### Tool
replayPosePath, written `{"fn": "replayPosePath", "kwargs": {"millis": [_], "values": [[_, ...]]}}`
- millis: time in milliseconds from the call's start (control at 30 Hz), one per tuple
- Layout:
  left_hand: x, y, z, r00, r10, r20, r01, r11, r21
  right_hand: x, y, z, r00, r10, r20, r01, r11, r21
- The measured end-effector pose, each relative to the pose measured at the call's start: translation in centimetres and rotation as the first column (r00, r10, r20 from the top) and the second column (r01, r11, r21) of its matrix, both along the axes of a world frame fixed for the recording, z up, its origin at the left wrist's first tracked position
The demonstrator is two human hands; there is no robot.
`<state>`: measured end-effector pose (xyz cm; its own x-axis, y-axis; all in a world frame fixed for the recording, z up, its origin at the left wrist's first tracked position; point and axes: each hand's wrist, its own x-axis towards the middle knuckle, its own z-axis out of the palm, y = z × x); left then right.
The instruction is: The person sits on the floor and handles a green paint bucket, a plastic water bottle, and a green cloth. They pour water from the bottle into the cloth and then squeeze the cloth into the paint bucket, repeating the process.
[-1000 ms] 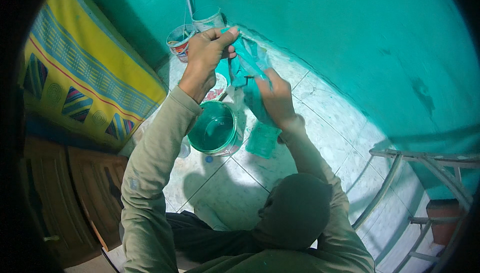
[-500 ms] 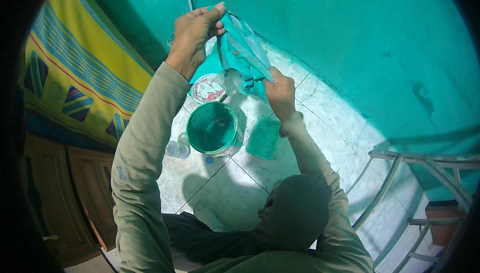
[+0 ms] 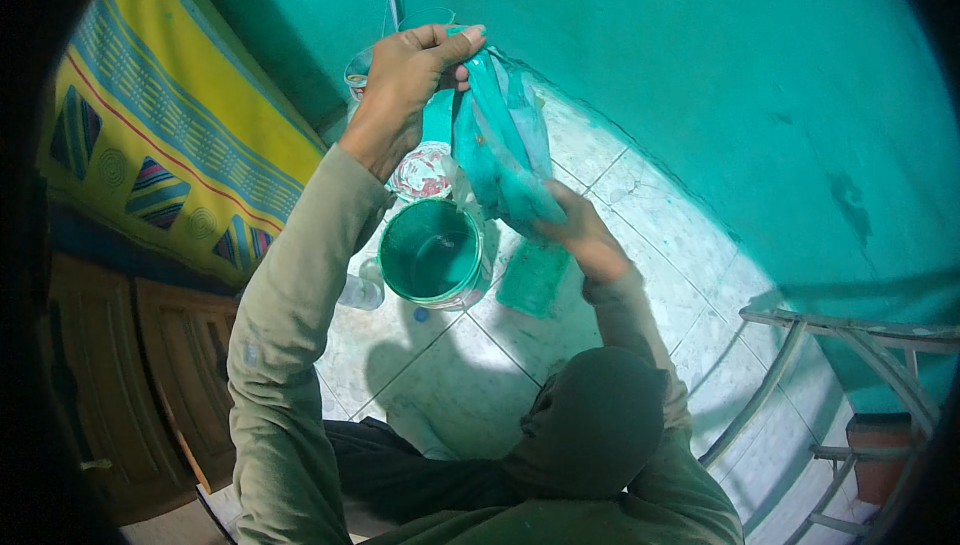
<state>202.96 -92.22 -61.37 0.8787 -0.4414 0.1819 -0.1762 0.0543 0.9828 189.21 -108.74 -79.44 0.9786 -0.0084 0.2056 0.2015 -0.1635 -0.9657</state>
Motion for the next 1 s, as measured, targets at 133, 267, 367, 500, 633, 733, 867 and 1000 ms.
{"fn": "replayPosePath", "kwargs": {"millis": [133, 267, 367, 500, 633, 733, 867, 1000], "values": [[-1.9, 1.1, 1.4, 0.988, -0.138, 0.075, 0.136, 0.99, 0.025, -2.6, 0.6, -4.2, 0.956, 0.29, -0.039, -0.119, 0.507, 0.854], [-2.5, 1.0, 1.7, 0.972, -0.212, 0.097, 0.205, 0.975, 0.084, 2.2, 2.1, -5.4, 0.865, 0.5, -0.04, -0.031, 0.134, 0.991], [-2.4, 2.7, 1.5, 0.959, -0.243, 0.144, 0.215, 0.959, 0.184, 6.2, 4.4, -2.3, 0.939, 0.318, 0.127, -0.172, 0.116, 0.978], [-0.9, 5.4, 1.7, 0.976, -0.083, 0.201, 0.051, 0.985, 0.162, 3.9, 1.4, 2.2, 0.934, -0.226, 0.278, 0.029, 0.821, 0.57], [2.6, 5.6, -5.6, 0.991, 0.123, 0.056, -0.125, 0.992, 0.029, 4.3, -2.5, 3.9, 0.835, -0.529, 0.152, 0.281, 0.647, 0.709], [0.6, 5.0, -9.5, 0.958, 0.199, -0.205, -0.231, 0.963, -0.141, 4.7, -1.5, 6.4, 0.675, -0.657, 0.336, 0.401, 0.709, 0.581], [0.6, 3.3, -11.6, 0.919, 0.023, -0.394, -0.192, 0.898, -0.396, 2.4, -0.7, 13.3, 0.545, -0.737, 0.398, 0.62, 0.675, 0.401], [0.5, 0.6, -15.1, 0.791, -0.125, -0.6, -0.25, 0.828, -0.501, 3.3, 0.0, 12.4, 0.593, -0.417, 0.689, 0.731, 0.637, -0.244]]}}
